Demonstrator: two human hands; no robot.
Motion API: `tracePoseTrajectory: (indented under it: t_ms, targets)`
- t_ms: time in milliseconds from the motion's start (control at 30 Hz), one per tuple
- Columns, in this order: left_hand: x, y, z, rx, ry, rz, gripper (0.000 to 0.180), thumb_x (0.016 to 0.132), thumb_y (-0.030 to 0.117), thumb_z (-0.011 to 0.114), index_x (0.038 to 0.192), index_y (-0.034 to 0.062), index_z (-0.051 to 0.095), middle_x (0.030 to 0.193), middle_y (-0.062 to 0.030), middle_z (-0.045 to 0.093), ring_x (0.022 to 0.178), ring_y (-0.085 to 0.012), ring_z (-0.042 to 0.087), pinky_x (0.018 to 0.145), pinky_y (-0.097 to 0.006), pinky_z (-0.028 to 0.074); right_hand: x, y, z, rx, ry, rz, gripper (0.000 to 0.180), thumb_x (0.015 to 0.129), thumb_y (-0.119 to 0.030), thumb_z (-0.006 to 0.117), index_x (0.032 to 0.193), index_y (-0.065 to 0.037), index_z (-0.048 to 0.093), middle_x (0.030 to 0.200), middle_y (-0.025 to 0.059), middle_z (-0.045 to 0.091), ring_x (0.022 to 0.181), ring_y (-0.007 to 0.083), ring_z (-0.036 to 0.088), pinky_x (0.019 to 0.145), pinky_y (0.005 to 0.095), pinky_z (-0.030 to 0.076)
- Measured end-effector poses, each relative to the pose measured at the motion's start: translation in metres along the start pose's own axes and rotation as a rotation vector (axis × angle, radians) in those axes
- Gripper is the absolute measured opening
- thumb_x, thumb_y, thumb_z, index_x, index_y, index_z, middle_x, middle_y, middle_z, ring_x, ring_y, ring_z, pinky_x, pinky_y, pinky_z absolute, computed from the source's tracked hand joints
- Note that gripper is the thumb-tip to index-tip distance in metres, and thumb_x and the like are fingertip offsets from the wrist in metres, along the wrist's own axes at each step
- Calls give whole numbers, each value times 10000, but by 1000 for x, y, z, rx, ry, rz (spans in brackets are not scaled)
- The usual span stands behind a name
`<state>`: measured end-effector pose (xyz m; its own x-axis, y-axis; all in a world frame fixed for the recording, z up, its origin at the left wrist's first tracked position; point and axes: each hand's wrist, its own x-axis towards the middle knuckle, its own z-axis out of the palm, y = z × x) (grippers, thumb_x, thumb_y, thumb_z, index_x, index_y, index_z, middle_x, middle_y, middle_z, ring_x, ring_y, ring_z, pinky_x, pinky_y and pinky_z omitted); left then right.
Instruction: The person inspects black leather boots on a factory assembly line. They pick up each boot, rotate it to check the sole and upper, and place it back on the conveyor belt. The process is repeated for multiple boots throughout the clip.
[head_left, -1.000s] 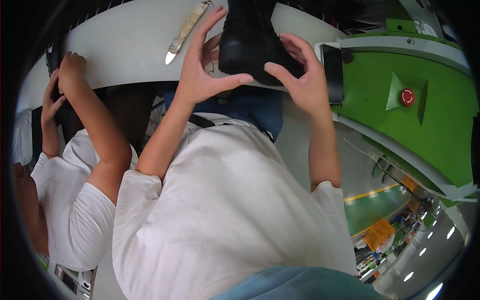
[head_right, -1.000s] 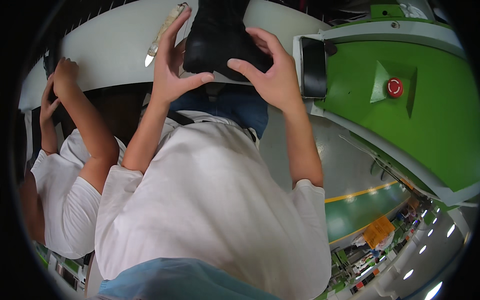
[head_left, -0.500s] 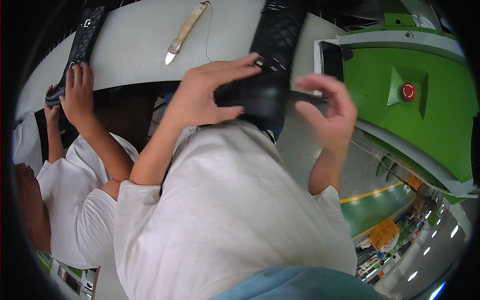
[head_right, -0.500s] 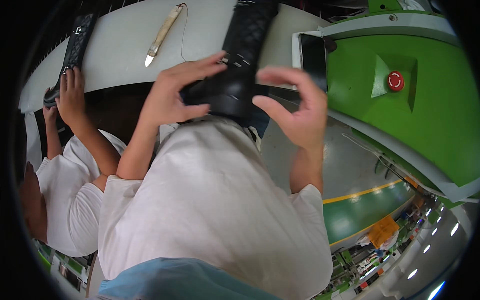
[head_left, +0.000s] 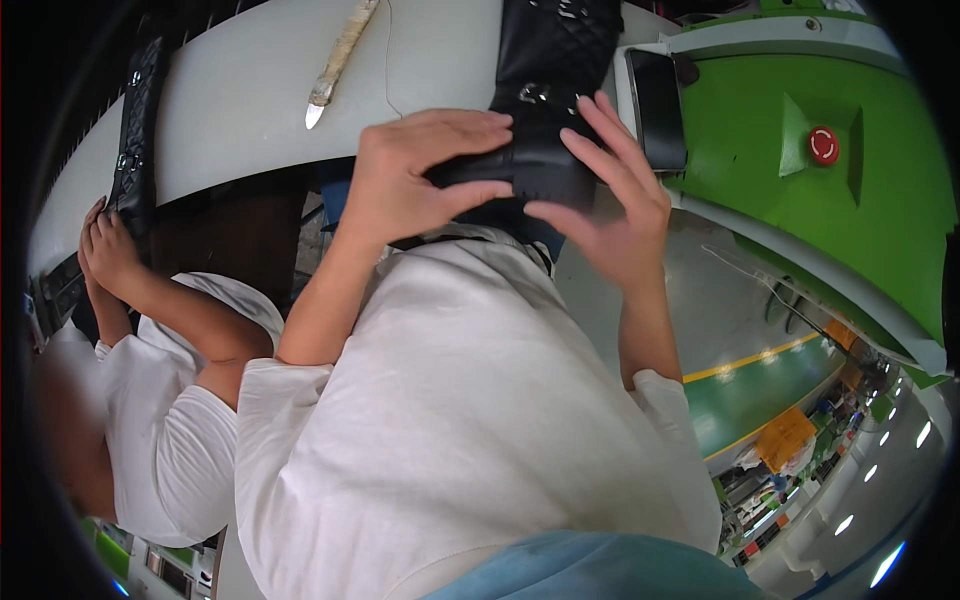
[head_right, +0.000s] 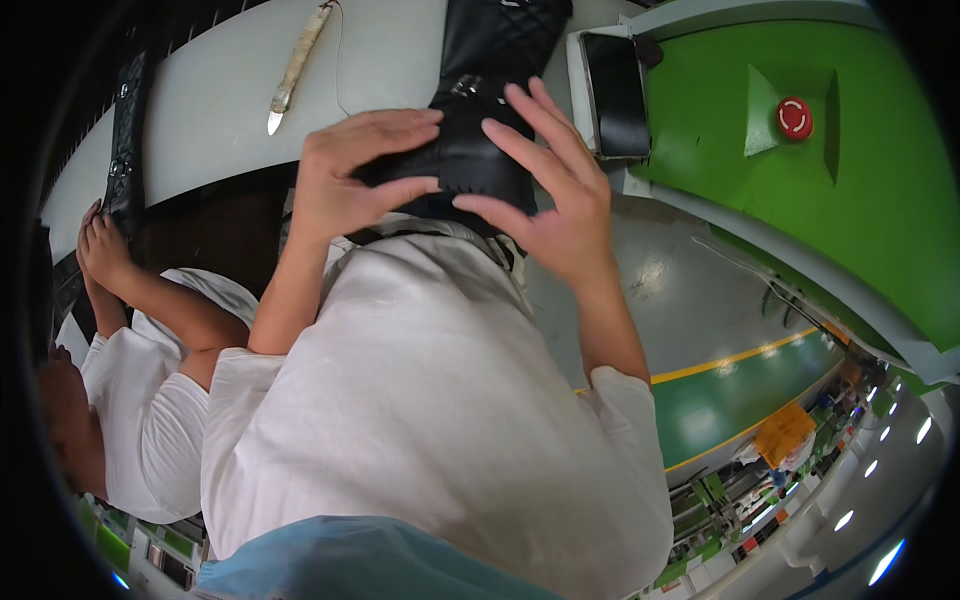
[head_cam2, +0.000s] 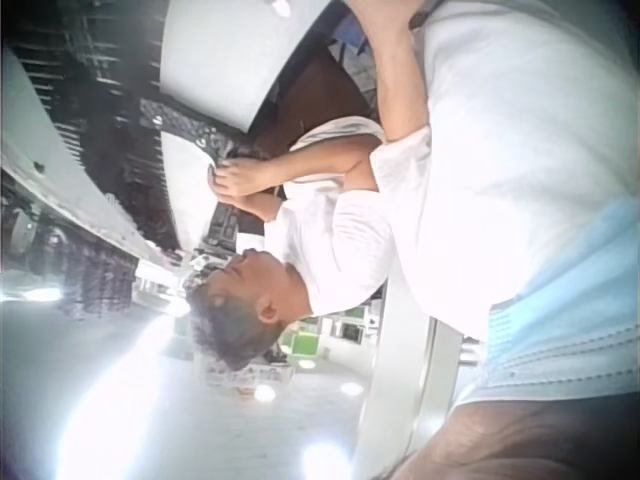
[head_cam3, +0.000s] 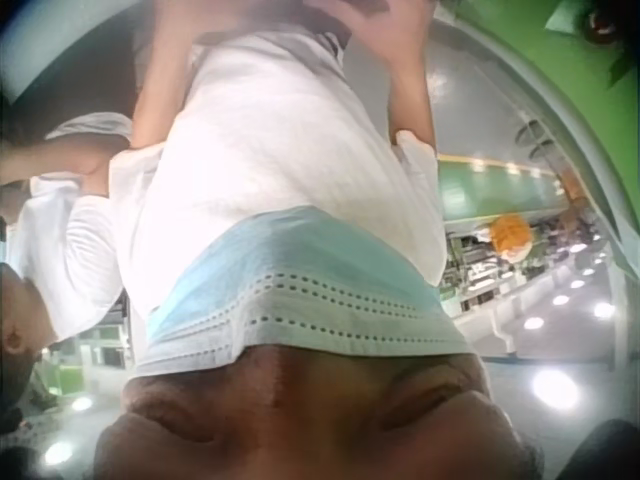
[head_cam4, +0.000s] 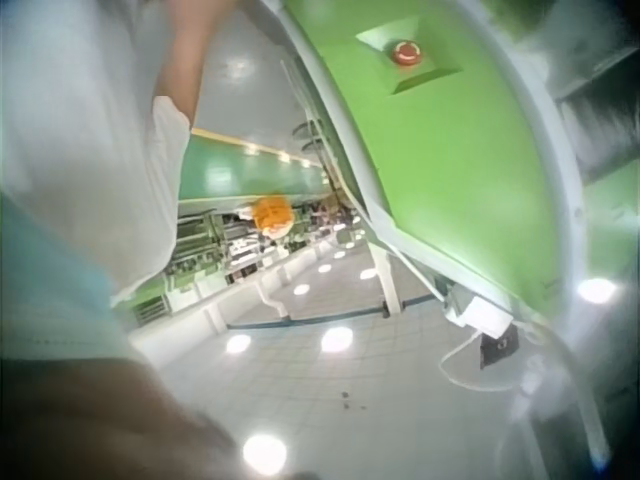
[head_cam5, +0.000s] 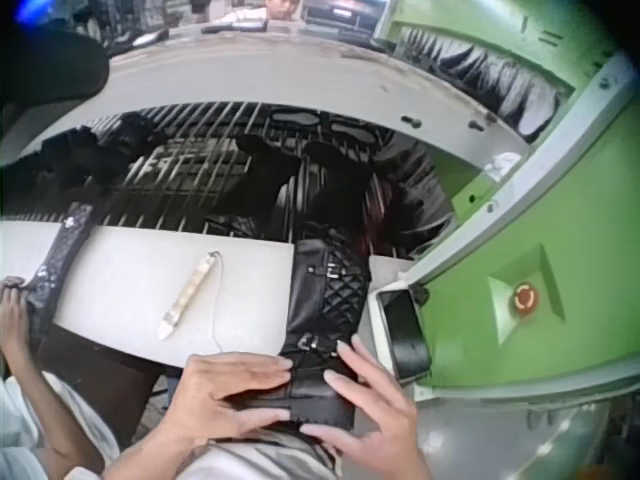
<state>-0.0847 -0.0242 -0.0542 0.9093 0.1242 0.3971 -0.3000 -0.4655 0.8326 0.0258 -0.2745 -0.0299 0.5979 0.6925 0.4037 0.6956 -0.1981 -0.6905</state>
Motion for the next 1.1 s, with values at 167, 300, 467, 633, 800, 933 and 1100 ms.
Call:
tracePoseTrajectory:
  t_ms: [167,300,467,633,800,933,1100]
  targets:
    - [2,-3,0,63,19,17,572,692,208,1053,1203,42,856,1263,-115,858,1200,-327,814,1018,-406,658,13,1,-3,-21,-6,-97,628,697,-191,1054,1278,-80,844,1470,150,762,1446,399,682,1137,476,613]
    - [-3,1,14,134,74,50,616,703,229,1046,1260,68,838,1310,-98,846,1229,-311,803,1005,-406,664,11,10,-10,-17,-26,-129,574,699,-157,1030,1243,-85,859,1435,137,780,1411,382,708,1102,454,630]
    - [15,5,12,283,6,83,578,741,241,1025,1261,77,836,1313,-68,848,1232,-277,806,994,-388,666,6,25,-9,-52,25,-105,538,720,-116,1014,1234,-104,856,1402,120,787,1377,371,725,1071,444,635]
    - [32,8,15,470,-52,77,613,726,266,1030,1280,103,824,1305,-15,851,1241,-235,805,1011,-364,668,5,44,3,-195,77,-163,494,728,-110,1003,1193,-102,838,1306,81,778,1197,323,743,996,437,620]
    - [30,4,7,400,-102,6,648,689,275,1045,1274,109,821,1334,-10,844,1286,-224,787,1031,-361,667,11,38,4,-218,59,-110,503,654,-140,1047,1114,-99,847,1099,49,750,1001,278,713,876,404,605]
    - [32,0,5,399,-128,45,634,694,256,1046,1264,94,819,1352,-23,839,1311,-233,776,1048,-366,662,34,46,-6,-19,-60,109,528,596,-146,1073,1048,-79,808,1036,59,728,940,268,716,831,377,600]
    - [33,-6,-5,212,-148,-50,672,712,189,1043,1325,53,801,1412,-87,812,1401,-288,727,1154,-408,605,34,33,-1,-354,-38,-155,544,643,-205,1053,1128,-131,817,1151,20,728,1104,269,696,947,416,562]
